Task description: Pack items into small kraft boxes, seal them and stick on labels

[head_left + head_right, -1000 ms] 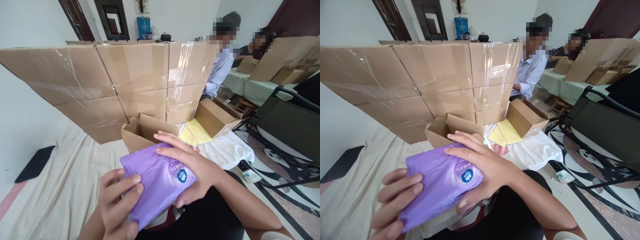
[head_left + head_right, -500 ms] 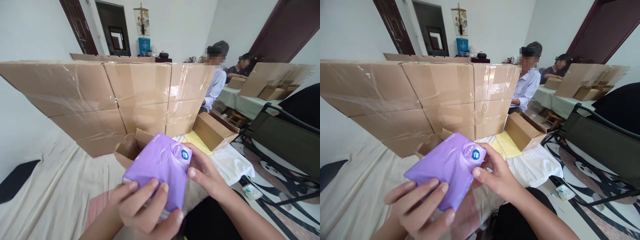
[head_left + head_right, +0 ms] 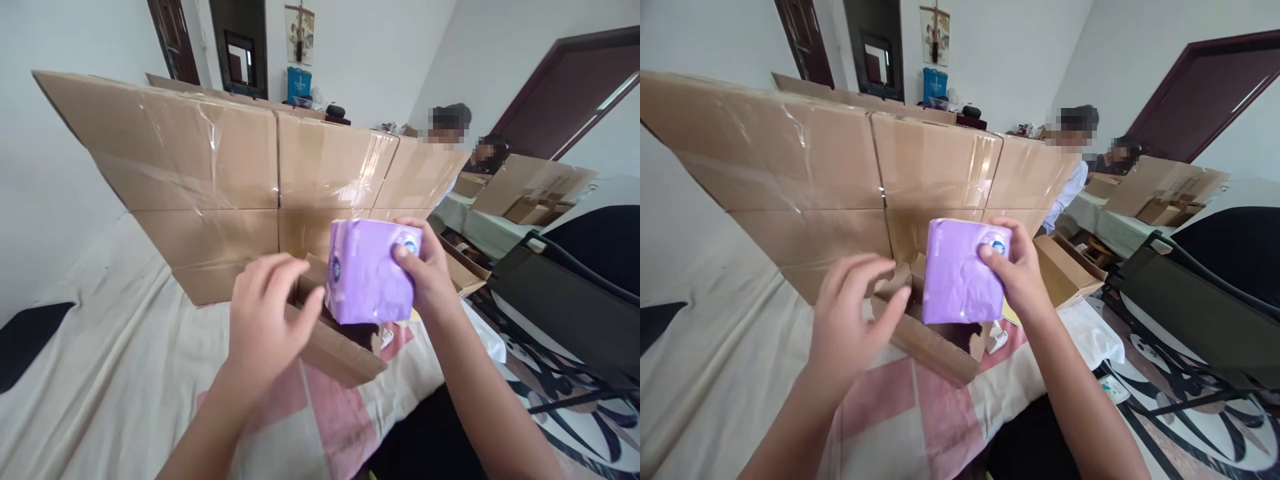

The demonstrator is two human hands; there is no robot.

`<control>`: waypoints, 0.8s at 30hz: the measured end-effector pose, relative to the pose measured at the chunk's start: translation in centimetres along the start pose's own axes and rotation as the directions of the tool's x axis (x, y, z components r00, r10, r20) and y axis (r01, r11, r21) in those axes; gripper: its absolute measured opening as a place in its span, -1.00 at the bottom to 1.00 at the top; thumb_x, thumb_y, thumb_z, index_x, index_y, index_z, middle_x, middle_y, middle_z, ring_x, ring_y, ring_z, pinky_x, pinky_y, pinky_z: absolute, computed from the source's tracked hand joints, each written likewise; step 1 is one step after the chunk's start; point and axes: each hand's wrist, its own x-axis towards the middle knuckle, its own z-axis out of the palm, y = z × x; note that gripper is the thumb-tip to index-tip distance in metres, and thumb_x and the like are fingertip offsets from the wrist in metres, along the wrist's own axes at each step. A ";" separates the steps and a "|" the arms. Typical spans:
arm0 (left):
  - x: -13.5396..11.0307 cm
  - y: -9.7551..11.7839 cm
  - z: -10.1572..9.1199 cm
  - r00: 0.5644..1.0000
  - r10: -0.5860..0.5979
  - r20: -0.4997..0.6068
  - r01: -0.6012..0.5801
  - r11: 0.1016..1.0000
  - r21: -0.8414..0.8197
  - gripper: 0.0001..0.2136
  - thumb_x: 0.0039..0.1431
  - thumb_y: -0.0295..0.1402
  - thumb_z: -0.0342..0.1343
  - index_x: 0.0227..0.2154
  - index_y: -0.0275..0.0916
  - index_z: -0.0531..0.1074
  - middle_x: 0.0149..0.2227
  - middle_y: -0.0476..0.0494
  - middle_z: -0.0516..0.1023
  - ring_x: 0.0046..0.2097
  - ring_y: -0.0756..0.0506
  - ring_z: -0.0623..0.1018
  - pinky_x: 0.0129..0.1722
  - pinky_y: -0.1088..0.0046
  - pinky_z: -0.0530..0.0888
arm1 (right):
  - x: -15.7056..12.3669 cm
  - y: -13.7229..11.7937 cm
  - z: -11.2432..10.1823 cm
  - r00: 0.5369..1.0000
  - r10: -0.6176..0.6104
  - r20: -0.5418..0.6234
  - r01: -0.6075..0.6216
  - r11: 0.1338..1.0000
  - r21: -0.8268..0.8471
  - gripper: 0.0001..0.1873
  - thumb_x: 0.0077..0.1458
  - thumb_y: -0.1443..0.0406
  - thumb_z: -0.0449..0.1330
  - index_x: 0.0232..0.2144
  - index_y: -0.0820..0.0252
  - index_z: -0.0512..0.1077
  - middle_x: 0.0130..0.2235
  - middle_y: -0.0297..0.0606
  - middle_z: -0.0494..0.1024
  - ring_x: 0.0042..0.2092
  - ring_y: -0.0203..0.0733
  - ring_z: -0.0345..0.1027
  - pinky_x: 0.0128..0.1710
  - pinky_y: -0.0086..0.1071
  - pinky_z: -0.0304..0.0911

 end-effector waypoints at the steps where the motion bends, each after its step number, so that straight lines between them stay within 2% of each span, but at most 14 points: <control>1: 1.2 -1.3 -0.7 0.996 -0.042 0.072 0.035 0.995 0.094 -0.68 0.13 -0.16 0.25 -0.08 -0.15 0.52 -0.07 -0.23 0.55 -0.05 -0.33 0.57 -0.05 0.06 0.48 | 1.0 0.3 0.6 0.995 -0.004 0.104 0.008 0.999 -0.035 -0.52 0.11 0.02 0.39 0.00 0.00 0.38 -0.04 -0.28 0.52 -0.12 -0.13 0.46 -0.18 -0.30 0.41; 2: 2.0 -2.7 -1.2 0.981 -0.111 0.158 0.083 0.981 0.177 -0.67 0.13 -0.13 0.24 -0.10 -0.18 0.52 -0.10 -0.26 0.57 -0.13 -0.33 0.58 -0.15 0.13 0.49 | 1.8 0.7 1.4 0.974 0.021 0.226 -0.005 0.998 -0.069 -0.49 0.07 0.05 0.43 0.00 0.03 0.40 -0.02 -0.26 0.52 -0.10 -0.13 0.45 -0.15 -0.30 0.41; 3: 2.3 -3.9 -1.7 0.947 -0.182 0.264 0.121 0.966 0.231 -0.66 0.12 -0.09 0.24 -0.14 -0.20 0.53 -0.17 -0.26 0.59 -0.24 -0.31 0.59 -0.27 0.21 0.48 | 2.5 1.1 2.2 0.933 0.070 0.352 -0.032 0.993 -0.112 -0.48 0.05 0.07 0.44 0.00 0.07 0.42 -0.01 -0.25 0.52 -0.08 -0.14 0.45 -0.13 -0.30 0.41; 4: 2.3 -4.9 -2.2 0.896 -0.238 0.376 0.149 0.957 0.251 -0.64 0.09 -0.05 0.24 -0.16 -0.20 0.53 -0.25 -0.23 0.60 -0.34 -0.27 0.57 -0.37 0.29 0.44 | 3.0 1.4 3.1 0.871 0.136 0.472 -0.066 0.984 -0.163 -0.49 0.06 0.08 0.43 0.00 0.10 0.43 -0.01 -0.24 0.52 -0.07 -0.14 0.45 -0.11 -0.30 0.40; 6: 1.9 -6.3 -3.2 0.752 -0.312 0.580 0.227 0.950 0.216 -0.61 0.08 -0.07 0.23 -0.08 -0.15 0.52 -0.38 -0.12 0.59 -0.47 -0.20 0.54 -0.49 0.40 0.35 | 3.4 2.1 4.7 0.718 0.271 0.641 -0.128 0.957 -0.261 -0.52 0.12 0.08 0.38 0.02 0.13 0.44 -0.03 -0.24 0.53 -0.06 -0.14 0.45 -0.11 -0.30 0.40; 8: 1.7 -6.6 -4.3 0.576 -0.355 0.736 0.340 0.923 0.178 -0.51 0.10 -0.18 0.19 0.13 -0.05 0.42 -0.36 -0.04 0.61 -0.46 -0.16 0.57 -0.51 0.45 0.32 | 3.4 2.5 6.0 0.580 0.383 0.719 -0.181 0.921 -0.345 -0.53 0.19 0.07 0.33 0.05 0.15 0.43 -0.04 -0.23 0.55 -0.05 -0.12 0.45 -0.09 -0.30 0.39; 10: 2.0 -6.2 -5.1 0.424 -0.391 0.817 0.420 0.884 0.205 -0.45 0.10 -0.26 0.13 0.21 0.06 0.34 -0.31 0.01 0.62 -0.40 -0.14 0.59 -0.50 0.47 0.32 | 3.1 2.7 6.8 0.495 0.457 0.739 -0.209 0.888 -0.409 -0.52 0.25 0.06 0.27 0.12 0.14 0.41 0.04 -0.20 0.54 0.03 -0.07 0.44 -0.01 -0.26 0.37; 11: 2.2 -6.0 -5.4 0.374 -0.406 0.834 0.440 0.869 0.225 -0.45 0.09 -0.28 0.11 0.20 0.08 0.34 -0.31 0.02 0.62 -0.39 -0.13 0.59 -0.49 0.47 0.31 | 3.0 2.7 7.0 0.469 0.483 0.739 -0.208 0.874 -0.439 -0.51 0.28 0.07 0.24 0.17 0.13 0.38 0.11 -0.18 0.52 0.10 -0.04 0.42 0.06 -0.23 0.35; 12: 2.5 -5.8 -5.5 0.346 -0.418 0.840 0.453 0.858 0.241 -0.45 0.08 -0.28 0.10 0.19 0.09 0.35 -0.32 0.03 0.61 -0.38 -0.13 0.59 -0.49 0.47 0.31 | 2.8 2.6 7.2 0.452 0.501 0.738 -0.197 0.863 -0.465 -0.50 0.32 0.08 0.20 0.21 0.11 0.35 0.17 -0.17 0.49 0.16 -0.02 0.38 0.13 -0.20 0.31; 14: 2.8 -5.7 -5.5 0.332 -0.434 0.838 0.469 0.846 0.252 -0.43 0.06 -0.28 0.11 0.20 0.09 0.34 -0.33 0.01 0.61 -0.38 -0.13 0.58 -0.49 0.46 0.29 | 2.5 2.5 7.4 0.446 0.508 0.737 -0.151 0.854 -0.497 -0.49 0.37 0.11 0.13 0.29 0.09 0.27 0.27 -0.16 0.42 0.25 0.01 0.31 0.23 -0.15 0.22; 16: 2.9 -5.7 -5.3 0.331 -0.441 0.834 0.482 0.839 0.253 -0.40 0.05 -0.29 0.11 0.23 0.09 0.33 -0.30 0.00 0.61 -0.39 -0.13 0.57 -0.49 0.45 0.27 | 2.0 2.5 7.6 0.463 0.498 0.733 -0.089 0.849 -0.521 -0.48 0.40 0.15 0.08 0.33 0.09 0.21 0.29 -0.14 0.41 0.27 0.01 0.31 0.26 -0.12 0.19; 18: 2.8 -5.8 -5.1 0.325 -0.446 0.834 0.486 0.835 0.257 -0.39 0.04 -0.29 0.10 0.22 0.11 0.33 -0.30 0.00 0.61 -0.39 -0.13 0.56 -0.49 0.45 0.26 | 1.4 2.8 7.8 0.503 0.481 0.718 -0.033 0.841 -0.540 -0.48 0.41 0.19 0.06 0.35 0.09 0.19 0.27 -0.11 0.42 0.24 0.01 0.34 0.23 -0.10 0.22; 21: 2.8 -5.9 -5.0 0.314 -0.448 0.837 0.487 0.833 0.264 -0.38 0.04 -0.28 0.11 0.24 0.12 0.32 -0.32 0.00 0.60 -0.41 -0.13 0.55 -0.49 0.44 0.26 | 0.4 4.1 8.6 0.552 0.438 0.710 0.040 0.836 -0.547 -0.53 0.35 0.30 0.11 0.27 0.12 0.29 0.21 -0.09 0.48 0.18 0.00 0.40 0.18 -0.09 0.28; 24: 2.8 -6.0 -4.9 0.317 -0.447 0.836 0.475 0.838 0.268 -0.34 0.05 -0.28 0.10 0.28 0.12 0.28 -0.31 -0.03 0.59 -0.43 -0.12 0.54 -0.49 0.43 0.26 | -0.5 6.1 9.9 0.539 0.403 0.740 0.115 0.835 -0.538 -0.63 0.25 0.43 0.15 0.07 0.16 0.47 0.08 -0.13 0.57 0.08 -0.05 0.46 0.13 -0.14 0.32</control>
